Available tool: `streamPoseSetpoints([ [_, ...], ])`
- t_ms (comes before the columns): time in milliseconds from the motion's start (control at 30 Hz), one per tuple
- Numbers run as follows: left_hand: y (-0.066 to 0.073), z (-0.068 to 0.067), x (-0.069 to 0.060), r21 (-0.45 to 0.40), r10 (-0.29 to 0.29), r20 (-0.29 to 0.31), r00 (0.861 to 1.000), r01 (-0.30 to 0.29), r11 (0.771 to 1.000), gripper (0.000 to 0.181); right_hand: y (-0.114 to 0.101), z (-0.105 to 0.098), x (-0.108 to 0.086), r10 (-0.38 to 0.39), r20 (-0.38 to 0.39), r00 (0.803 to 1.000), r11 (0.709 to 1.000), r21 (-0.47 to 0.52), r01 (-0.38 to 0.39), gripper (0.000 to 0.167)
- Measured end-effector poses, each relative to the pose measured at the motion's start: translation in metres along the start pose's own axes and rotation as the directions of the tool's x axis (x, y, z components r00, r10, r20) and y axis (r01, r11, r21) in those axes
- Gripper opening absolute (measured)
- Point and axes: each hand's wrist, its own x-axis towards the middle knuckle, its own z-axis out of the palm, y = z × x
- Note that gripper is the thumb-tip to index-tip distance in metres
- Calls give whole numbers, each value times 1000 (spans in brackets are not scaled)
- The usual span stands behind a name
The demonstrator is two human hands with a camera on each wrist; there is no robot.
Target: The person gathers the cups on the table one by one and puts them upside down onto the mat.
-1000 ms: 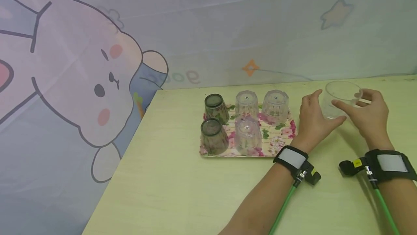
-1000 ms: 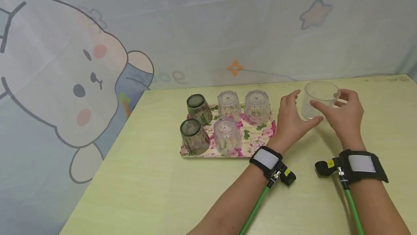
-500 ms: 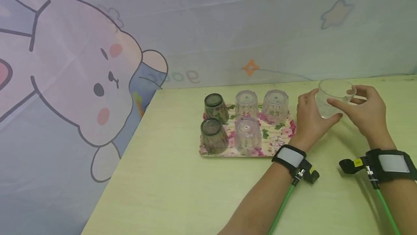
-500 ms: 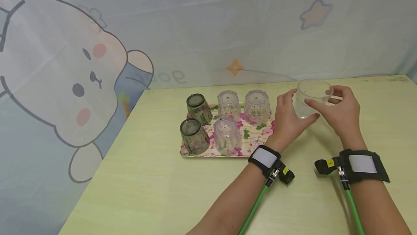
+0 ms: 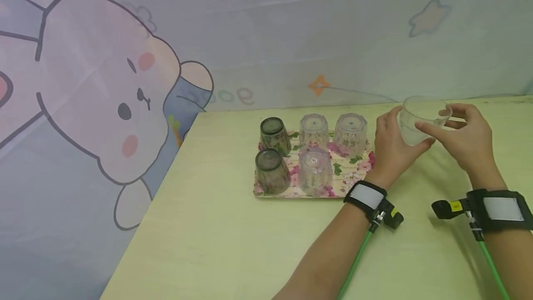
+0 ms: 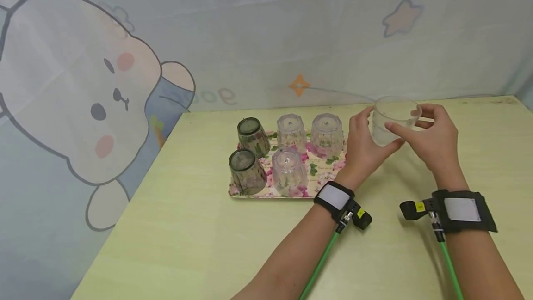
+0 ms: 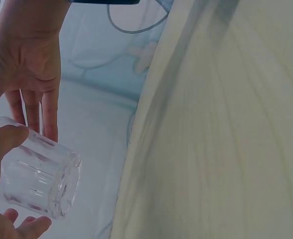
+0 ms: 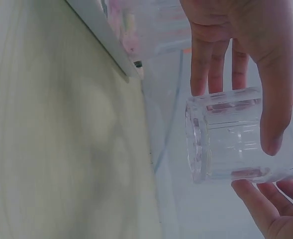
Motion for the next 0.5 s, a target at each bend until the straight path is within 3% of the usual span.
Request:
streamPoseSetpoints([
  [300,-4,-8,3,-18,36,7,999,-36,999,81,-14,-1,-5,-12,-5,1000,999,-35,12,86],
  [500,-5,-19,5,-42,95,-6,995,-95,995,81,-27,-3,-8,-30,-21,999,998,-62,28,90],
])
